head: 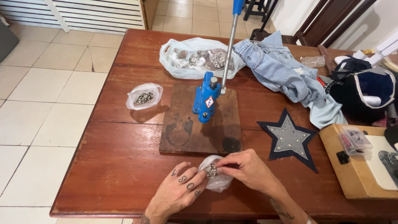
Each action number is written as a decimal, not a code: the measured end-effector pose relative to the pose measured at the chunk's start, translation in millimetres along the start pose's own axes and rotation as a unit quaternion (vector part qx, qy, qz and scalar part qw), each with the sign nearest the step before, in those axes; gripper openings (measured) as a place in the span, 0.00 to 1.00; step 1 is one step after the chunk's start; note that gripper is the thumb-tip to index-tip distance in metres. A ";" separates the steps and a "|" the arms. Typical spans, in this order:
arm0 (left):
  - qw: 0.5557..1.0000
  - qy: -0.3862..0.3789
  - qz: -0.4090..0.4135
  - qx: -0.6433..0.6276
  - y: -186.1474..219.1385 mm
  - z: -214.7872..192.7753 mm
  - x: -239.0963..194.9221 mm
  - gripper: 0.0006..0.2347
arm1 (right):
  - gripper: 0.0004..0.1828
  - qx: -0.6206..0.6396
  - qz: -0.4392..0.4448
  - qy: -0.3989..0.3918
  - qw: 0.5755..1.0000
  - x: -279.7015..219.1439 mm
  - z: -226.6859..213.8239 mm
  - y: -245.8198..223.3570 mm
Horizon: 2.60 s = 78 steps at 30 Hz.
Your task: Attaching metal rivets to a star-shaped fabric piece using a manual rivet press machine.
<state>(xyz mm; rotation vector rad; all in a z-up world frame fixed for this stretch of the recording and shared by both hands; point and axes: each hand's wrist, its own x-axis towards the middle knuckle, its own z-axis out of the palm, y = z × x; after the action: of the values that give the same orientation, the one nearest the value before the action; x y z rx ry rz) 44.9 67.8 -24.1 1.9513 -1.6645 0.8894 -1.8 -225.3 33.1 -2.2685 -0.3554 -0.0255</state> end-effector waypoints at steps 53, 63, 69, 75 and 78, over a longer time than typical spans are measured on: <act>1.000 0.007 -0.010 0.004 -2.3 23.1 -24.8 0.10 | 0.13 -0.196 0.066 0.221 0.953 124.8 -92.2 141.3; 0.998 0.021 -0.011 -0.059 11.1 39.2 8.3 0.12 | 0.53 -0.004 0.007 -0.121 0.993 -17.9 -32.8 -2.7; 0.986 0.073 -0.133 -0.066 -8.4 38.1 21.6 0.15 | 0.31 -0.075 0.092 0.064 0.991 -17.1 -86.5 37.6; 0.905 0.056 -0.422 0.017 -54.2 10.0 -6.5 0.19 | 0.46 -0.285 0.120 0.192 0.931 32.5 -170.3 65.4; 0.878 0.007 -0.478 0.027 -64.1 -1.4 -19.4 0.17 | 0.29 -0.327 0.035 0.213 0.920 33.6 -136.7 58.5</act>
<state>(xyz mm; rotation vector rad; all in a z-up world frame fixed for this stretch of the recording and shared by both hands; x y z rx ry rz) 105.8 94.8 -31.3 2.3784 -0.4715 0.5257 59.2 -354.8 85.2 -2.8336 -0.0229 -0.6848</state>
